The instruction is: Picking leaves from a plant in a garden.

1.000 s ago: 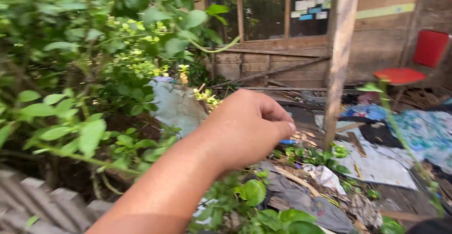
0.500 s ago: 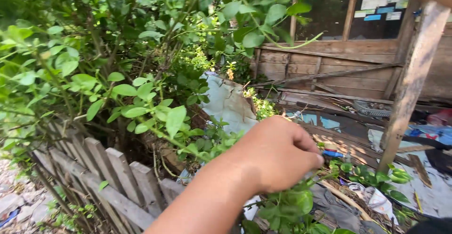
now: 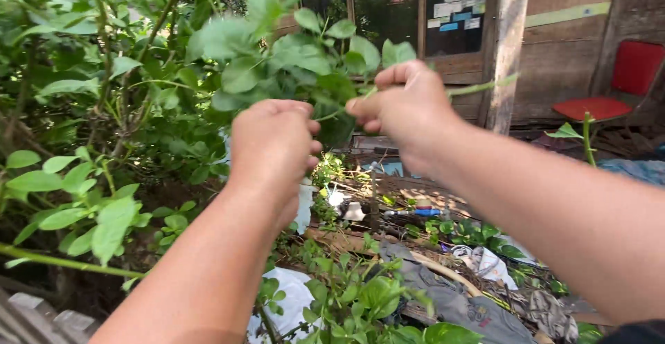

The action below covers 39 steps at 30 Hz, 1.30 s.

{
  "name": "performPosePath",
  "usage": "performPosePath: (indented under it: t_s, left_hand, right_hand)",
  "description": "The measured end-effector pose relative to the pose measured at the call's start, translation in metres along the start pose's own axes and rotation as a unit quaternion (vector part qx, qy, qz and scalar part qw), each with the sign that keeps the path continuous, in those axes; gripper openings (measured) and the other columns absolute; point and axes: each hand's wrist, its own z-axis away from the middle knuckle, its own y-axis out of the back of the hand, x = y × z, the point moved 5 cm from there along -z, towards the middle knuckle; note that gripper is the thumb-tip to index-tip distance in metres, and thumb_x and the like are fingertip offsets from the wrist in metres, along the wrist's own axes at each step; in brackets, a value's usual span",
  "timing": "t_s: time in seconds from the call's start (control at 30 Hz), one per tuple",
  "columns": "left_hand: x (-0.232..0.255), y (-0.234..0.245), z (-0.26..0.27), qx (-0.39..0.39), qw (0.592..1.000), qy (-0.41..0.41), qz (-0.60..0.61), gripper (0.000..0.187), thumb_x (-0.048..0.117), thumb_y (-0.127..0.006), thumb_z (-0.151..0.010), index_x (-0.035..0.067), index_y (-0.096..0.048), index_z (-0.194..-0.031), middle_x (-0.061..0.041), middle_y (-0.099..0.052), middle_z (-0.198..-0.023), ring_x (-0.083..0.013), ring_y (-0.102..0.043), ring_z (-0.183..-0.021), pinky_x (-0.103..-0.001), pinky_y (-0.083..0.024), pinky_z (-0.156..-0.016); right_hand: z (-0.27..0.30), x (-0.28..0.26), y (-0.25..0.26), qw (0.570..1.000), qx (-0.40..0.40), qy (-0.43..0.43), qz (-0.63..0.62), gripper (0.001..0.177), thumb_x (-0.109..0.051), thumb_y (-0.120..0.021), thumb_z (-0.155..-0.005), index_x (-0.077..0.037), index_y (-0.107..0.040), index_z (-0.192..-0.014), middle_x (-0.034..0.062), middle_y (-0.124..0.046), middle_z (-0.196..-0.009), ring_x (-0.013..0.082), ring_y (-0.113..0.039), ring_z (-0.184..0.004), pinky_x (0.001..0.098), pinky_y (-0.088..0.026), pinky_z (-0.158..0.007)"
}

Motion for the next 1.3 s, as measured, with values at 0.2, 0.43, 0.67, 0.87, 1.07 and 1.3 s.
performPosePath:
  t_s: [0.2,0.43,0.67,0.87,1.07,1.3]
  left_hand:
    - [-0.021,0.011,-0.011,0.108,0.994,0.024,-0.006,0.015,0.008,-0.059,-0.088,0.002,-0.072,-0.090,-0.009,-0.066,-0.077,-0.0195,-0.055,-0.062,-0.037,-0.043,-0.056]
    - [-0.070,0.013,-0.017,0.102,0.994,0.028,0.033,0.020,0.014,-0.082,-0.075,0.001,-0.078,-0.090,-0.005,-0.076,-0.082,-0.0118,-0.063,-0.069,-0.029,-0.051,-0.064]
    - [-0.065,-0.001,0.006,0.042,0.982,0.162,0.085,0.016,0.025,-0.072,-0.086,0.013,-0.074,-0.097,0.001,-0.070,-0.086,-0.0135,-0.050,-0.065,-0.032,-0.034,-0.056]
    - [-0.065,-0.009,0.005,0.027,0.968,0.194,0.160,0.019,0.033,-0.075,-0.085,0.018,-0.069,-0.097,0.006,-0.067,-0.091,-0.0114,-0.054,-0.077,-0.029,-0.034,-0.060]
    - [-0.065,0.000,0.007,0.086,0.962,0.194,0.172,0.017,0.028,-0.074,-0.085,0.015,-0.070,-0.095,0.004,-0.067,-0.090,-0.0135,-0.054,-0.078,-0.031,-0.036,-0.065]
    - [-0.065,0.002,0.017,0.103,0.966,0.184,0.148,0.015,0.028,-0.073,-0.085,0.017,-0.067,-0.091,0.005,-0.065,-0.090,-0.0132,-0.053,-0.079,-0.032,-0.037,-0.066]
  right_hand:
    - [0.041,0.037,-0.009,0.992,-0.015,-0.108,-0.064,0.042,0.005,-0.077,-0.075,-0.004,-0.061,-0.113,0.0087,-0.072,-0.089,0.0174,-0.065,-0.072,0.0290,-0.053,-0.062]
    - [0.066,0.059,-0.019,0.959,-0.026,-0.207,-0.192,0.016,0.001,-0.073,-0.081,0.002,-0.069,-0.097,0.0106,-0.074,-0.087,0.0205,-0.071,-0.076,0.0317,-0.060,-0.070]
    - [0.065,0.073,-0.021,0.944,-0.052,-0.228,-0.232,0.013,-0.006,-0.073,-0.085,-0.002,-0.068,-0.096,0.0057,-0.070,-0.086,0.0175,-0.066,-0.077,0.0315,-0.055,-0.070]
    - [0.080,0.049,-0.016,0.943,-0.056,-0.244,-0.220,0.014,-0.014,-0.075,-0.084,-0.011,-0.069,-0.097,-0.0024,-0.065,-0.086,0.0117,-0.057,-0.079,0.0284,-0.048,-0.069]
    - [0.100,0.063,0.014,0.918,-0.081,-0.258,-0.290,0.016,-0.012,-0.072,-0.081,-0.010,-0.071,-0.097,0.0016,-0.071,-0.091,0.0136,-0.063,-0.082,0.0302,-0.051,-0.072]
    - [0.056,0.125,0.085,0.898,-0.048,-0.275,-0.341,0.018,-0.003,-0.067,-0.088,-0.005,-0.062,-0.105,0.0077,-0.066,-0.093,0.0171,-0.059,-0.083,0.0306,-0.052,-0.076]
